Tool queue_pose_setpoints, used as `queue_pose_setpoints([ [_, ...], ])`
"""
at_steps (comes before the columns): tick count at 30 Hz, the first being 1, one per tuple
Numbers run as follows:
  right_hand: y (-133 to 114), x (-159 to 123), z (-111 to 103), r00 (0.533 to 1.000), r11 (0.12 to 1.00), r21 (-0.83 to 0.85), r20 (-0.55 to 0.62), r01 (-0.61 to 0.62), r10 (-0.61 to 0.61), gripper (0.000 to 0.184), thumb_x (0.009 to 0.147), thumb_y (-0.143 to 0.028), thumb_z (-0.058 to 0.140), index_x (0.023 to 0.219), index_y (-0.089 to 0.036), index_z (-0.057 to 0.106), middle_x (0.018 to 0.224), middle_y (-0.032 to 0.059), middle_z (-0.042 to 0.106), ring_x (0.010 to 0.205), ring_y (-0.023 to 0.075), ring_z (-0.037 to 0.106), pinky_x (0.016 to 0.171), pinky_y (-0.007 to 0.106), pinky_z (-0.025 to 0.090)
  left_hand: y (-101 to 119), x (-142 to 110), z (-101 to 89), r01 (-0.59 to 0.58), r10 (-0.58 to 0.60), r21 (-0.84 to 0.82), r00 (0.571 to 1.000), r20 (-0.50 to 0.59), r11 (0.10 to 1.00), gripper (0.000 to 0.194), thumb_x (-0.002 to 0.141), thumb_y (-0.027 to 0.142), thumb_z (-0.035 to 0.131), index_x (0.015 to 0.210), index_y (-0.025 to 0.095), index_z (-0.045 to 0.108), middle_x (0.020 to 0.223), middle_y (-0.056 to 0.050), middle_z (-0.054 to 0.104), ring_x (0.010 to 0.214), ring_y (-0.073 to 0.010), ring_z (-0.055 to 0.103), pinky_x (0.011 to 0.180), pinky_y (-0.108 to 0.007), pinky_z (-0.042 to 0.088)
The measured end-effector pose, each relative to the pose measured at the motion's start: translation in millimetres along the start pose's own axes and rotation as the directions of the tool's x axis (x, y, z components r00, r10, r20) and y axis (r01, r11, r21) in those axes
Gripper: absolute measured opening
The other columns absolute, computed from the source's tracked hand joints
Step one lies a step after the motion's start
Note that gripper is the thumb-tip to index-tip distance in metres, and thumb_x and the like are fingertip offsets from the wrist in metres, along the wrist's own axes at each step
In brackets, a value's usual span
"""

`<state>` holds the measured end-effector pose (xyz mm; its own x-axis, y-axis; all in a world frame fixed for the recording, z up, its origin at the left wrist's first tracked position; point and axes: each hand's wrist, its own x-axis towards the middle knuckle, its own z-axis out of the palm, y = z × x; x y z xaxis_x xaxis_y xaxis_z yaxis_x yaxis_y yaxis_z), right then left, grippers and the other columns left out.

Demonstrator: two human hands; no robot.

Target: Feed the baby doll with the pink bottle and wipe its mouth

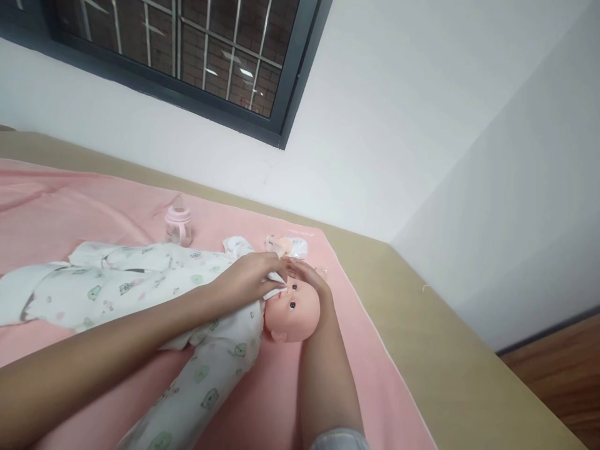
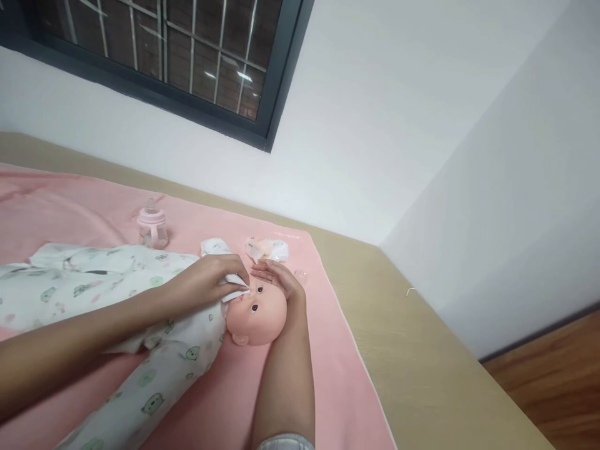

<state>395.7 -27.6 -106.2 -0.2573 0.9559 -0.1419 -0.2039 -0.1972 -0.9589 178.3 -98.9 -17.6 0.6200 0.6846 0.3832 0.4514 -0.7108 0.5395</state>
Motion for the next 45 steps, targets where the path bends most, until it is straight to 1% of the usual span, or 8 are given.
queue_pose_setpoints([
  [10,1,-3,2,0.998,0.998,0.026,0.001,-0.059,0.059,0.022,0.067,-0.035,0.073,0.081,-0.019,0.068,0.095,0.0052,0.071,0.105,0.0228,0.062,0.098,0.038,0.044,-1,0,2.6,-0.007,0.009,0.04,0.999,-0.038,0.999,0.019,0.08,0.017,0.048,0.082,0.019,0.067,0.09,-0.005,0.066,0.087,-0.0219,0.062,0.077,-0.03,0.046],
  [17,-10,-11,0,0.997,0.998,0.053,0.075,0.03,-0.034,0.027,0.069,-0.042,0.072,0.084,-0.019,0.071,0.1,0.0048,0.071,0.106,0.0245,0.062,0.102,0.04,0.043,-20,3,-19.3,0.024,-0.031,-0.042,0.982,-0.189,0.999,0.025,0.088,0.034,0.047,0.104,0.021,0.061,0.105,-0.004,0.068,0.094,-0.0244,0.063,0.082,-0.033,0.046],
  [23,-66,-31,18,0.935,0.966,-0.153,0.319,0.21,-0.153,0.034,0.073,-0.048,0.07,0.089,-0.019,0.072,0.122,0.0091,0.063,0.11,0.0255,0.059,0.1,0.046,0.042,-37,4,-32.0,0.04,-0.048,-0.04,0.973,-0.226,0.998,0.026,0.083,0.037,0.053,0.1,0.02,0.063,0.107,-0.005,0.068,0.1,-0.0268,0.061,0.087,-0.035,0.044],
  [29,-104,-54,65,0.904,0.777,-0.56,0.426,0.286,-0.025,0.035,0.082,-0.047,0.059,0.099,-0.02,0.072,0.119,0.0064,0.063,0.114,0.0239,0.056,0.102,0.043,0.041,-34,4,-35.5,0.039,-0.06,-0.095,0.971,-0.232,0.995,0.028,0.084,0.041,0.054,0.099,0.02,0.064,0.106,-0.005,0.068,0.099,-0.0267,0.062,0.087,-0.035,0.045],
  [33,-102,-49,69,0.932,0.778,-0.563,0.354,0.278,-0.076,0.035,0.081,-0.048,0.06,0.094,-0.019,0.073,0.106,0.0064,0.068,0.1,0.0218,0.062,0.098,0.042,0.044,-38,3,-40.1,0.051,-0.091,-0.157,0.96,-0.265,0.986,0.033,0.085,0.045,0.053,0.105,0.02,0.061,0.101,-0.006,0.068,0.091,-0.0257,0.063,0.083,-0.037,0.047],
  [38,-84,-29,38,0.966,0.901,-0.346,0.082,0.26,-0.247,0.037,0.071,-0.05,0.07,0.084,-0.016,0.074,0.09,0.0094,0.071,0.087,0.0214,0.064,0.085,0.037,0.047,-50,3,-59.7,0.064,-0.221,-0.383,0.898,-0.382,0.922,0.051,0.085,0.05,0.055,0.123,0.018,0.045,0.099,-0.009,0.066,0.09,-0.0244,0.066,0.085,-0.041,0.049],
  [41,-67,-16,19,0.957,0.937,-0.228,-0.056,0.264,-0.283,0.035,0.068,-0.048,0.073,0.088,-0.019,0.073,0.094,0.0079,0.071,0.088,0.02,0.063,0.085,0.035,0.046,-52,0,-76.7,0.065,-0.254,-0.406,0.866,-0.431,0.912,0.049,0.084,0.049,0.055,0.12,0.017,0.047,0.096,-0.009,0.066,0.091,-0.0254,0.066,0.089,-0.044,0.047],
  [45,-40,-1,5,0.968,0.969,-0.101,-0.086,0.227,-0.236,0.037,0.067,-0.044,0.074,0.098,-0.023,0.071,0.108,0.0066,0.068,0.099,0.0215,0.062,0.091,0.037,0.045,-54,-5,-93.8,0.094,-0.286,-0.388,0.834,-0.472,0.917,0.048,0.084,0.05,0.056,0.12,0.019,0.05,0.095,-0.008,0.066,0.095,-0.0263,0.065,0.089,-0.044,0.048],
])
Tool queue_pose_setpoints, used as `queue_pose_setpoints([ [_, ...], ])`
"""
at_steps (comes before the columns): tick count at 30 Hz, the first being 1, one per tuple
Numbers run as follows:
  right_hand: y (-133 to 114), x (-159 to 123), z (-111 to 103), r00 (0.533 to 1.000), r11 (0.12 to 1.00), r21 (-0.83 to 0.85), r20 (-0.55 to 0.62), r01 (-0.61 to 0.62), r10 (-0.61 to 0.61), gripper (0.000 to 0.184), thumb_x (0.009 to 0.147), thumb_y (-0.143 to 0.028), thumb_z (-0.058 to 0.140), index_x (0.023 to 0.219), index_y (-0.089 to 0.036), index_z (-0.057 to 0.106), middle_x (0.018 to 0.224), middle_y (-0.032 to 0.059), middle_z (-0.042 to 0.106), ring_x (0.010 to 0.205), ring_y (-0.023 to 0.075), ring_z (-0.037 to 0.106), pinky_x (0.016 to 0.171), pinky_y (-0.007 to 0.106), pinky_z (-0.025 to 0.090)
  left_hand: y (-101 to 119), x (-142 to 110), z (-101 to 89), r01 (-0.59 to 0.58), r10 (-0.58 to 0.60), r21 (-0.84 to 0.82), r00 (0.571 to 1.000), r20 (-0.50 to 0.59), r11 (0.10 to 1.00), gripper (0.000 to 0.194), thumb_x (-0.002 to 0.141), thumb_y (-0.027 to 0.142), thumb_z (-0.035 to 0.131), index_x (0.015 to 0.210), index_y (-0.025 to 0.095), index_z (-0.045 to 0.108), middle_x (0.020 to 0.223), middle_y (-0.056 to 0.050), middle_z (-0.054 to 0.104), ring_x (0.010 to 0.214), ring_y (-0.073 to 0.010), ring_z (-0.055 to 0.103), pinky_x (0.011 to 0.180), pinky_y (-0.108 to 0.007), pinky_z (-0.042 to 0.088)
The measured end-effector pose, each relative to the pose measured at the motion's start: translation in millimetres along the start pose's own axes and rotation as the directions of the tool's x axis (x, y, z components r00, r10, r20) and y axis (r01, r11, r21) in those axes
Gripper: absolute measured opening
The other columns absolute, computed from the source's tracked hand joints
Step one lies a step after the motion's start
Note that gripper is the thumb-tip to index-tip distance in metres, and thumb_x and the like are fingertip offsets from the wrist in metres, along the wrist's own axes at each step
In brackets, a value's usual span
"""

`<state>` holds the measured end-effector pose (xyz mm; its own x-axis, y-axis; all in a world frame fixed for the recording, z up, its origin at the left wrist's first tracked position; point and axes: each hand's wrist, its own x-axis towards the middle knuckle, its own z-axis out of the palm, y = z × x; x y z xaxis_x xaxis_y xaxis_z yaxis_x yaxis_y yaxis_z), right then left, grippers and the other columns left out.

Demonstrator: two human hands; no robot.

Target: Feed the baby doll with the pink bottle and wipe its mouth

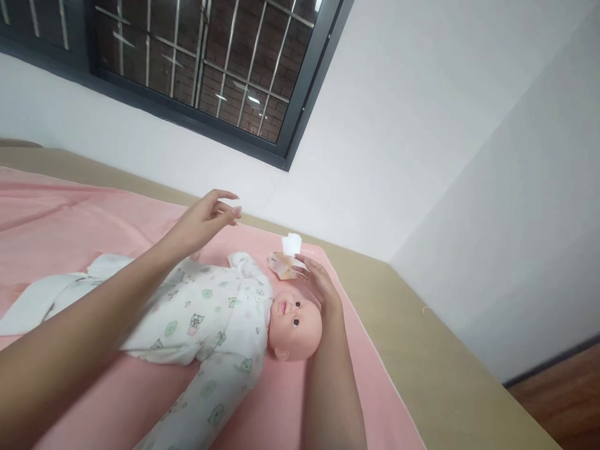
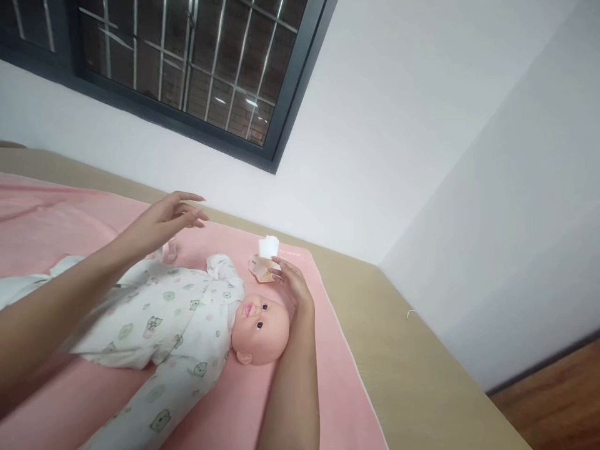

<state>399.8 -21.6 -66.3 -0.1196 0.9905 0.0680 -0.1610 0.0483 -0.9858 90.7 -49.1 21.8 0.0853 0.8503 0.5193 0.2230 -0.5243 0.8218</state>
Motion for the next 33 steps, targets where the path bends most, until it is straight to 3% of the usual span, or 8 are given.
queue_pose_setpoints([
  [5,34,10,-8,0.995,0.982,0.157,0.029,-0.101,0.098,0.048,0.063,-0.037,0.079,0.107,-0.023,0.066,0.109,0.0073,0.067,0.098,0.0214,0.063,0.093,0.042,0.047,-9,7,-15.2,0.0,0.001,0.016,0.997,-0.074,1.0,0.046,0.084,0.051,0.057,0.118,0.021,0.052,0.099,-0.008,0.067,0.094,-0.0256,0.065,0.088,-0.042,0.049],
  [9,49,15,-16,0.992,0.973,0.195,0.031,-0.122,0.118,0.05,0.065,-0.037,0.077,0.111,-0.024,0.064,0.108,0.006,0.067,0.097,0.0198,0.065,0.092,0.039,0.048,-17,12,-26.6,0.035,-0.032,0.038,0.996,-0.083,0.999,0.045,0.087,0.051,0.056,0.12,0.021,0.052,0.103,-0.007,0.066,0.097,-0.0247,0.063,0.088,-0.039,0.049],
  [17,50,13,-22,0.987,0.972,0.176,0.001,-0.156,0.158,0.043,0.066,-0.031,0.076,0.108,-0.024,0.066,0.097,0.0015,0.068,0.073,0.0089,0.059,0.07,0.022,0.047,-15,12,-37.8,0.06,-0.055,0.055,0.995,-0.089,0.997,0.047,0.09,0.051,0.055,0.122,0.017,0.05,0.103,-0.006,0.064,0.096,-0.0233,0.061,0.092,-0.042,0.046],
  [24,45,3,-21,0.983,0.96,0.212,0.027,-0.184,0.182,0.041,0.067,-0.027,0.075,0.107,-0.024,0.066,0.085,0.0012,0.067,0.067,0.0091,0.056,0.062,0.021,0.044,-25,15,-47.6,0.113,-0.103,0.102,0.99,-0.093,0.988,0.053,0.089,0.053,0.055,0.124,0.013,0.048,0.104,-0.007,0.062,0.097,-0.0235,0.059,0.093,-0.042,0.046],
  [29,39,-4,-25,0.998,0.954,0.295,-0.025,-0.055,0.066,0.042,0.066,-0.027,0.074,0.106,-0.024,0.066,0.077,-0.0012,0.063,0.06,0.0066,0.051,0.058,0.018,0.043,-49,26,-62.6,0.199,-0.16,0.247,0.973,-0.169,0.948,0.063,0.077,0.054,0.063,0.125,0.016,0.05,0.112,-0.01,0.06,0.099,-0.027,0.059,0.085,-0.04,0.047],
  [31,35,-3,-30,0.992,0.948,0.307,-0.121,0.079,-0.044,0.041,0.065,-0.027,0.073,0.105,-0.021,0.066,0.072,-0.0026,0.061,0.056,0.0048,0.047,0.054,0.016,0.041,-64,31,-70.1,0.263,-0.206,0.338,0.959,-0.197,0.904,0.072,0.071,0.059,0.062,0.127,0.016,0.049,0.114,-0.01,0.061,0.101,-0.0298,0.059,0.081,-0.041,0.046],
  [33,33,-2,-37,0.956,0.934,0.279,-0.249,0.223,-0.154,0.039,0.065,-0.029,0.072,0.102,-0.02,0.065,0.068,-0.004,0.058,0.053,0.0038,0.043,0.05,0.015,0.038,-81,35,-78.0,0.308,-0.252,0.43,0.95,-0.184,0.849,0.087,0.06,0.064,0.062,0.13,0.015,0.047,0.112,-0.011,0.062,0.101,-0.034,0.059,0.078,-0.044,0.043],
])
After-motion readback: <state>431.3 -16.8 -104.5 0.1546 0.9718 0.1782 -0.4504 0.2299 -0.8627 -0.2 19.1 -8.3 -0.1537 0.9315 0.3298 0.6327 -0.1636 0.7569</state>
